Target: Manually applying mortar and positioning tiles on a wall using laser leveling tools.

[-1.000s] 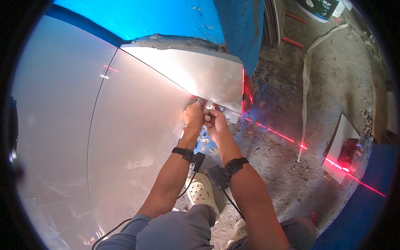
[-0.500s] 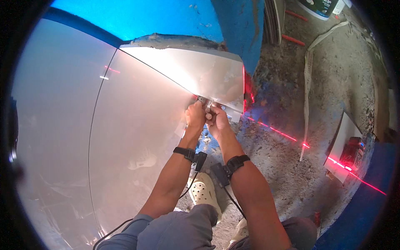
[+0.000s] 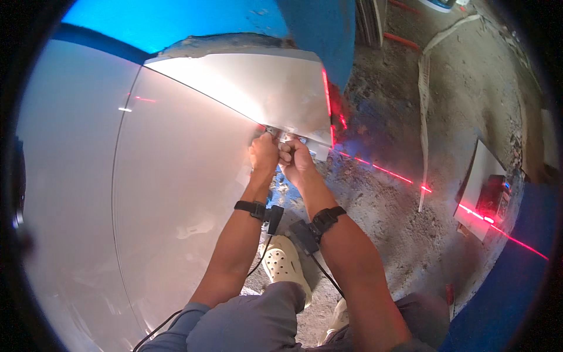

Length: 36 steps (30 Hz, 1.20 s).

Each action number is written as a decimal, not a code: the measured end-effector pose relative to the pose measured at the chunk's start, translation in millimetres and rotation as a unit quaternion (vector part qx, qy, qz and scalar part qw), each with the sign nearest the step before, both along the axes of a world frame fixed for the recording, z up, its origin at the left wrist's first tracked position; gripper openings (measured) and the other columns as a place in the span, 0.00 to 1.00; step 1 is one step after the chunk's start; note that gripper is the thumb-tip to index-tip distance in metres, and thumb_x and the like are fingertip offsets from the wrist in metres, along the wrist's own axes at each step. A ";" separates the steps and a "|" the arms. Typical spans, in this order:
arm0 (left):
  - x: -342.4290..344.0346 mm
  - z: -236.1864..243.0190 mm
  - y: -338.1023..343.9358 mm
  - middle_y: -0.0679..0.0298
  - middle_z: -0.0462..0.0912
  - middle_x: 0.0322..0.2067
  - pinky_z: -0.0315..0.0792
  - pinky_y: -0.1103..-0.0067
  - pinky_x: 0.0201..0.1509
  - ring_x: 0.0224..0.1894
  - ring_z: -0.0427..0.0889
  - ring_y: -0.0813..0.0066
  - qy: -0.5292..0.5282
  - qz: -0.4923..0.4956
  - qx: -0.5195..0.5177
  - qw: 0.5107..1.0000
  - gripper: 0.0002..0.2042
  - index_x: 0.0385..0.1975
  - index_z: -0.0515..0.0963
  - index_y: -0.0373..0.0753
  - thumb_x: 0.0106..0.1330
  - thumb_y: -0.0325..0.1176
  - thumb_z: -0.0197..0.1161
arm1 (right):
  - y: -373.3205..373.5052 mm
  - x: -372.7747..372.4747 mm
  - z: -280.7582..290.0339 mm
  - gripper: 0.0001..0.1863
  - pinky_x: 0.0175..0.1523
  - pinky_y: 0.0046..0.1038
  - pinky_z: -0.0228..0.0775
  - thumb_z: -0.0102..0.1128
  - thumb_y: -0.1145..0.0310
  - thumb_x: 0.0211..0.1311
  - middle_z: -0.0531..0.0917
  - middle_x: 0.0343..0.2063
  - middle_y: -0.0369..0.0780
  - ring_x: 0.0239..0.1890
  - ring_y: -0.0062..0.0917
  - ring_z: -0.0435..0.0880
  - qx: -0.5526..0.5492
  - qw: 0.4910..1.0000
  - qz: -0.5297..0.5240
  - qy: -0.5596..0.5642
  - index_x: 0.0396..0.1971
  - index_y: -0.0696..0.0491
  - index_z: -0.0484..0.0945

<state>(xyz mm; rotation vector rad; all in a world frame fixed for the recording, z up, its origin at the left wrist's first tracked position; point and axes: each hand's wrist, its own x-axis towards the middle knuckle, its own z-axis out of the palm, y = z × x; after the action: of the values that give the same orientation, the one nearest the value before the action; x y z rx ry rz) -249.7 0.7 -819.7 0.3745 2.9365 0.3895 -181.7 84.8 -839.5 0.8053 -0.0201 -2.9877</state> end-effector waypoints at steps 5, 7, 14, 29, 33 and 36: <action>0.7 -4.4 0.6 0.47 0.83 0.26 0.76 0.60 0.38 0.32 0.84 0.48 0.020 0.003 0.006 1.000 0.14 0.26 0.81 0.36 0.64 0.41 0.59 | 0.7 0.0 -2.3 0.07 0.19 0.22 0.56 0.49 0.74 0.58 0.72 0.15 0.34 0.12 0.20 0.67 -0.014 1.000 -0.010 -0.011 0.20 0.50 0.68; 1.9 -5.1 2.0 0.47 0.83 0.26 0.76 0.59 0.38 0.31 0.84 0.48 0.028 0.001 0.001 1.000 0.14 0.26 0.81 0.36 0.64 0.41 0.60 | 1.2 1.5 -5.7 0.07 0.19 0.22 0.56 0.49 0.74 0.58 0.73 0.15 0.34 0.12 0.20 0.67 -0.020 1.000 -0.018 -0.010 0.21 0.50 0.68; 0.9 -0.7 3.5 0.46 0.83 0.26 0.77 0.59 0.38 0.31 0.84 0.48 0.027 0.002 -0.007 1.000 0.13 0.27 0.82 0.36 0.63 0.40 0.60 | 1.6 2.3 -2.3 0.04 0.21 0.21 0.56 0.48 0.76 0.59 0.69 0.16 0.32 0.14 0.19 0.65 -0.035 0.999 -0.013 -0.008 0.26 0.50 0.66; -2.5 14.0 12.8 0.46 0.83 0.28 0.77 0.60 0.40 0.34 0.84 0.49 -0.011 -0.014 -0.037 0.999 0.11 0.27 0.82 0.34 0.61 0.36 0.60 | 3.5 2.1 -1.1 0.05 0.19 0.19 0.58 0.49 0.71 0.62 0.70 0.15 0.31 0.12 0.18 0.66 -0.017 1.000 -0.006 -0.011 0.25 0.48 0.68; -5.0 13.0 9.6 0.46 0.83 0.26 0.77 0.60 0.39 0.32 0.84 0.48 -0.011 -0.013 -0.033 0.999 0.12 0.26 0.82 0.34 0.63 0.37 0.59 | 1.1 2.7 5.2 0.10 0.18 0.19 0.55 0.50 0.69 0.62 0.69 0.14 0.30 0.12 0.17 0.66 0.015 1.000 0.008 -0.014 0.19 0.46 0.67; -7.6 11.2 9.2 0.46 0.83 0.25 0.76 0.60 0.38 0.32 0.84 0.48 -0.007 -0.030 -0.041 0.999 0.13 0.26 0.82 0.35 0.64 0.37 0.59 | 0.6 3.2 5.3 0.06 0.18 0.20 0.54 0.51 0.69 0.62 0.69 0.14 0.30 0.12 0.16 0.65 0.007 1.000 -0.003 -0.005 0.25 0.47 0.69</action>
<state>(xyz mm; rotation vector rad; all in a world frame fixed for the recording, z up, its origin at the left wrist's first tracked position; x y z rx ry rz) -257.3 9.9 -808.5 0.4452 2.9095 0.2615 -178.5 85.4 -834.2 0.8219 -0.0006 -2.9929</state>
